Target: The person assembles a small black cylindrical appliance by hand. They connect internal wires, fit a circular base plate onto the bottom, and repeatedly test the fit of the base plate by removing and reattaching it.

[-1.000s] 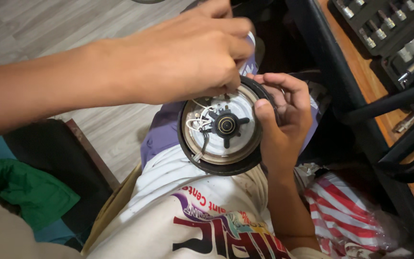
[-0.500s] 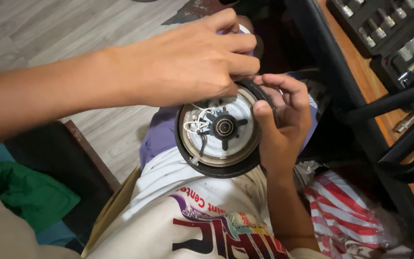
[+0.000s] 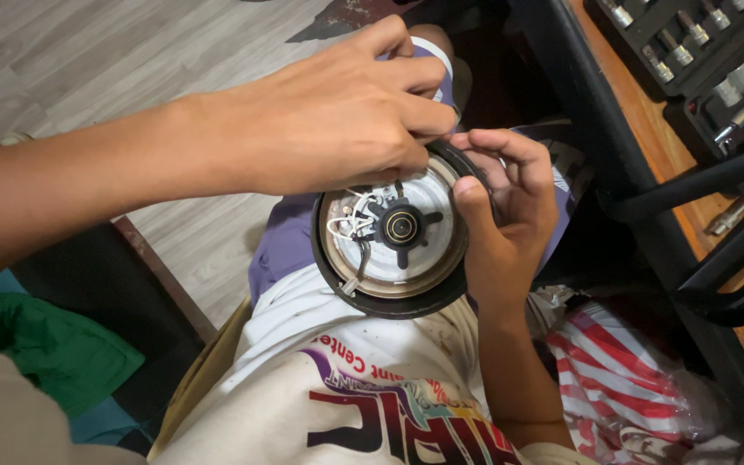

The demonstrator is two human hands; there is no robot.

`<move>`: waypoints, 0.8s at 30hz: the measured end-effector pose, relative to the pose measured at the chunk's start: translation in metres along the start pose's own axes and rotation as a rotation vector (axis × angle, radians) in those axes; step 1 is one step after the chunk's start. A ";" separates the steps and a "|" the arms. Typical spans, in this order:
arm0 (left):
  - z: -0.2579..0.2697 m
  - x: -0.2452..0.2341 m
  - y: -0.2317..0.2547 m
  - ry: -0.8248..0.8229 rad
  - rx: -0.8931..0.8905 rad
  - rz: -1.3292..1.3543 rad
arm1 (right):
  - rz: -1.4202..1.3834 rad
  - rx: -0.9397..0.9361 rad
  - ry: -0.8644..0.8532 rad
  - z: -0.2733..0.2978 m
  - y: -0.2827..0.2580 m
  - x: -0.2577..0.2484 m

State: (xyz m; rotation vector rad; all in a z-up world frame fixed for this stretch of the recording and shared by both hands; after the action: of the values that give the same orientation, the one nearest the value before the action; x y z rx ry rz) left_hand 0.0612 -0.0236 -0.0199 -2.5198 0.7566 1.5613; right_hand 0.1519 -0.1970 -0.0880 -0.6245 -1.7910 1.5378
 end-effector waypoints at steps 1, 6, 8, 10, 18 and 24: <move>0.000 0.000 0.000 0.000 -0.001 -0.006 | -0.008 0.008 0.003 0.000 0.000 0.000; -0.001 0.002 0.000 -0.003 -0.006 -0.002 | -0.007 0.017 0.003 0.001 0.000 0.000; -0.001 0.004 -0.001 -0.022 -0.030 0.022 | -0.009 0.024 0.010 0.000 0.001 0.000; -0.002 0.005 -0.001 -0.029 -0.059 0.041 | -0.004 0.021 0.010 0.000 0.001 0.000; -0.009 0.010 0.002 -0.035 -0.167 -0.058 | -0.009 0.011 0.002 0.001 -0.001 0.002; -0.015 0.002 0.013 -0.024 -0.117 -0.207 | -0.006 -0.004 0.015 0.003 -0.001 -0.001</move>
State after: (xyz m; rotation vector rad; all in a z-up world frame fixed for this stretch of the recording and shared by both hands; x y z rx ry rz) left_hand 0.0683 -0.0400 -0.0126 -2.5571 0.3961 1.6037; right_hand 0.1502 -0.1996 -0.0877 -0.6309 -1.7836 1.5223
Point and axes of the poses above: each hand's wrist, its own z-axis away from the middle knuckle, its own x-axis out of the palm, y = z × x, the point moved 4 cm from there along -z, towards the middle knuckle, and after that the axes turned 10 degrees about y, right-handed, at the moved point
